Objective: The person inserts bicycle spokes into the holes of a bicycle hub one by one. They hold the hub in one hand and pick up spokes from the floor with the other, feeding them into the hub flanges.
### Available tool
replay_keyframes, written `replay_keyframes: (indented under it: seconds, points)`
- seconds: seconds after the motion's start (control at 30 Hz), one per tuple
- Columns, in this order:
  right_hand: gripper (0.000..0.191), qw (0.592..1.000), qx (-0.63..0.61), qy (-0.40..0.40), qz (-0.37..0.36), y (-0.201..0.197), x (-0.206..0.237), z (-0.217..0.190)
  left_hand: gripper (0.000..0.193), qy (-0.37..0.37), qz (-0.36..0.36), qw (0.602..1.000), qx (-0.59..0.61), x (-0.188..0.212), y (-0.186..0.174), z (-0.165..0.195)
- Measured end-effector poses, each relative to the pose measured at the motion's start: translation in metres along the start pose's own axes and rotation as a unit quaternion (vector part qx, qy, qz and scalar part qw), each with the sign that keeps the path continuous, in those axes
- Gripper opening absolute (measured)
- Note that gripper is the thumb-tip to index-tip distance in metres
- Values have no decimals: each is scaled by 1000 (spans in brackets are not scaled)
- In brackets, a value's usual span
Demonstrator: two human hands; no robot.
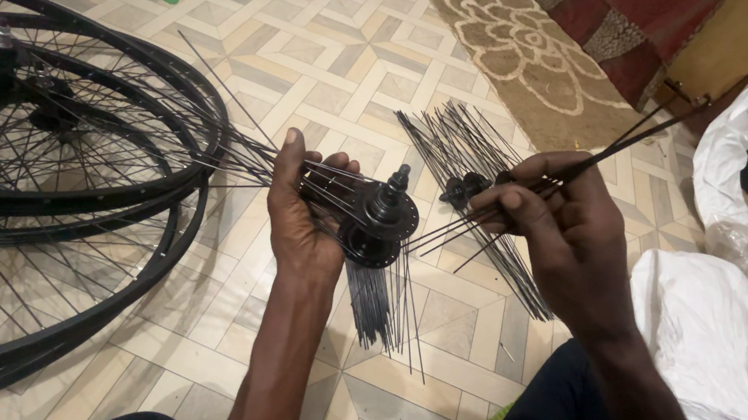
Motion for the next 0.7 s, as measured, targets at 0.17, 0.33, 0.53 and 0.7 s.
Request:
replay_keyframes:
  seconds: [0.17,0.33,0.53,0.7]
  points:
    - [16,958,273,58,-72,-7,-2,-13,49,19,7,999,-35,0,-2,-3]
    - [17,996,34,76,-38,-9,4,-13,48,27,3,1000,0,1,-2,-4]
    - [16,996,-69,3,48,4,7,-2,49,38,8,999,-18,3,1,-6]
    - [16,996,-82,12,44,13,8,5,50,30,21,999,-19,4,0,-7]
Point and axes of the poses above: each hand's wrist, its own x-axis away from the middle knuckle, its own y-axis out of the palm, z = x × y, the point moved 2 cm from there along -x, towards the middle knuckle, and after that the axes turned 5 degrees about x, right-handed, at the moved point
